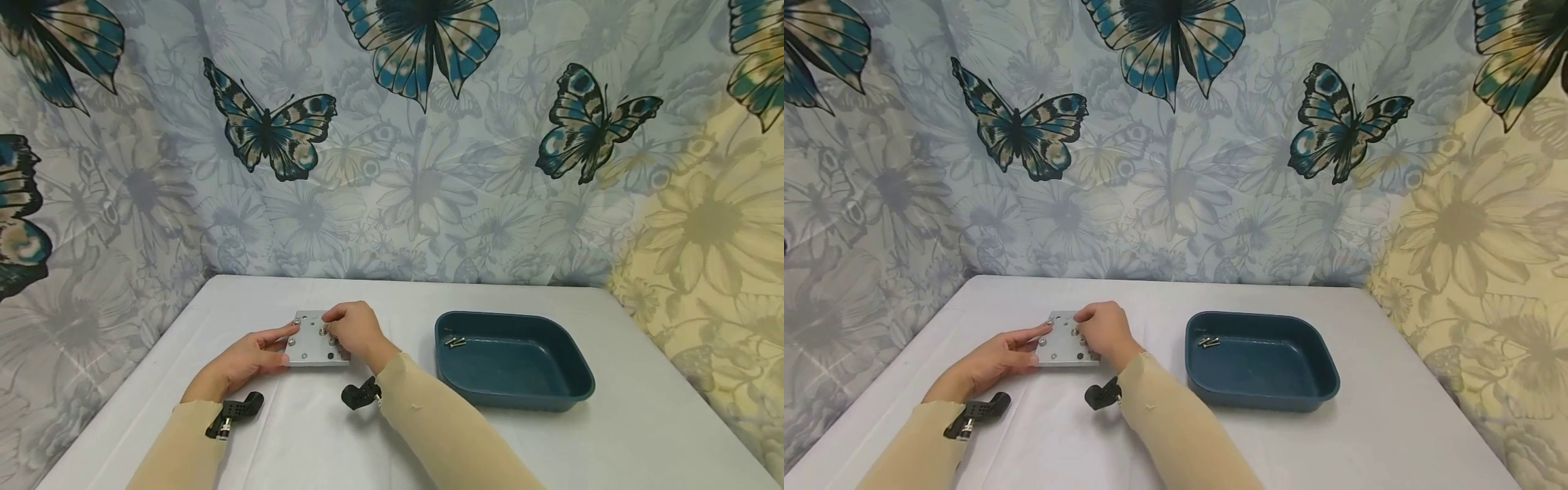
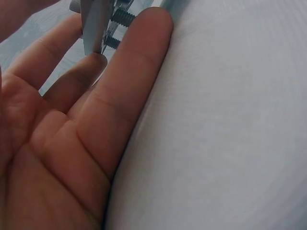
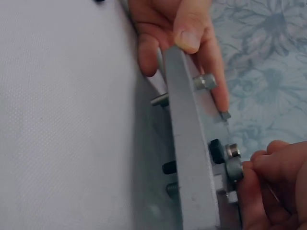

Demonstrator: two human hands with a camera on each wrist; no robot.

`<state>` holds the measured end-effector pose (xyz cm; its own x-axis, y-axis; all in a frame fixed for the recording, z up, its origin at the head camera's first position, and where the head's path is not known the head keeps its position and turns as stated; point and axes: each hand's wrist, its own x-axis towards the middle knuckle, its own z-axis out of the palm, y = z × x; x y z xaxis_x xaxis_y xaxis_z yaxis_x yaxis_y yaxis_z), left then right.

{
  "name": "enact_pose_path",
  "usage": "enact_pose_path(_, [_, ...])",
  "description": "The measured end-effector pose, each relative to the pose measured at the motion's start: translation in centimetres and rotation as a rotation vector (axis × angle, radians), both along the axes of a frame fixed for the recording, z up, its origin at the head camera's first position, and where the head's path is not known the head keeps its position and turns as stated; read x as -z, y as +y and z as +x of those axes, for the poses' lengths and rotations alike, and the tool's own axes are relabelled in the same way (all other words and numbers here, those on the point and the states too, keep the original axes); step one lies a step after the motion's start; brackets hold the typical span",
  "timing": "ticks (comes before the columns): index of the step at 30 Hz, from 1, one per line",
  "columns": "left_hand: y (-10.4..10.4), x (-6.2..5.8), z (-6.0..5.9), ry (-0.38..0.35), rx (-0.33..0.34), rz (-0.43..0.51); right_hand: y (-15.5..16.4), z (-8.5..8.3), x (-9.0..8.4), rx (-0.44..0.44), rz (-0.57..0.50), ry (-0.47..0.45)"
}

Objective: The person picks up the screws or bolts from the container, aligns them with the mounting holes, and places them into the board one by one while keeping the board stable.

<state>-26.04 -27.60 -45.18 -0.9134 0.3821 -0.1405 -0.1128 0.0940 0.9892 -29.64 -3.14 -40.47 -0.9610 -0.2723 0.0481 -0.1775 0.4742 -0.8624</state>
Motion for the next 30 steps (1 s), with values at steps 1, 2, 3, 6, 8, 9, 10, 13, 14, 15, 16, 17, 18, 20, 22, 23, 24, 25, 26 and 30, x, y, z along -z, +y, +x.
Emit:
enact_pose_path(1, [0.0,-0.1,0.0,0.0,-0.001,-0.001,0.1,0.0,-0.2,0.005,-0.032,-0.019])
enact_pose_path(2, [-0.1,-0.2,0.0,-0.001,-0.002,-0.004,0.2,-0.1,-0.3,0.007,-0.072,-0.035])
enact_pose_path(3, [-0.2,-0.3,-0.1,-0.002,-0.005,-0.005,0.3,-0.2,-0.5,0.009,-0.121,-0.049])
enact_pose_path(6, [-0.4,-0.5,-0.1,-0.004,-0.009,0.001,0.9,-0.3,-1.2,0.021,-0.286,-0.085])
enact_pose_path(8, [-0.5,-0.6,-0.1,-0.003,-0.004,0.008,1.6,-0.5,-1.7,0.033,-0.393,-0.109])
enact_pose_path(9, [-0.5,-0.6,-0.1,-0.003,-0.001,0.013,2.0,-0.5,-2.0,0.045,-0.438,-0.124])
enact_pose_path(10, [-0.5,-0.6,-0.1,-0.002,0.003,0.017,2.5,-0.6,-2.2,0.056,-0.473,-0.137])
enact_pose_path(13, [-0.3,-0.6,0.0,0.002,0.018,0.027,4.2,-0.7,-3.1,0.094,-0.562,-0.186])
enact_pose_path(14, [-0.2,-0.6,0.0,0.001,0.018,0.03,4.8,-0.7,-3.4,0.107,-0.587,-0.201])
enact_pose_path(15, [-0.1,-0.5,0.0,-0.001,0.019,0.033,5.5,-0.7,-3.6,0.118,-0.609,-0.213])
enact_pose_path(16, [0.0,-0.5,0.0,-0.002,0.018,0.035,6.2,-0.7,-3.9,0.126,-0.63,-0.226])
enact_pose_path(17, [0.0,-0.4,0.0,-0.003,0.017,0.038,6.8,-0.7,-4.2,0.132,-0.65,-0.232])
enact_pose_path(18, [0.1,-0.4,0.0,-0.007,0.012,0.039,7.5,-0.7,-4.5,0.133,-0.662,-0.235])
enact_pose_path(20, [0.2,-0.3,0.1,-0.013,0.004,0.038,8.8,-0.6,-5.0,0.137,-0.683,-0.239])
enact_pose_path(22, [0.2,-0.3,0.2,-0.014,0.0,0.037,10.3,-0.4,-5.5,0.133,-0.693,-0.235])
enact_pose_path(23, [0.2,-0.3,0.3,-0.014,-0.003,0.038,11.0,-0.3,-5.8,0.133,-0.693,-0.229])
enact_pose_path(24, [0.2,-0.3,0.3,-0.014,-0.004,0.038,11.8,-0.2,-5.9,0.14,-0.689,-0.223])
enact_pose_path(25, [0.2,-0.3,0.3,-0.014,-0.004,0.04,12.7,-0.1,-6.1,0.146,-0.684,-0.215])
enact_pose_path(26, [0.3,-0.3,0.3,-0.012,-0.007,0.039,13.6,0.0,-6.2,0.149,-0.672,-0.203])
enact_pose_path(30, [0.3,-0.4,0.3,-0.016,-0.018,0.037,17.1,0.8,-6.2,0.178,-0.572,-0.141])
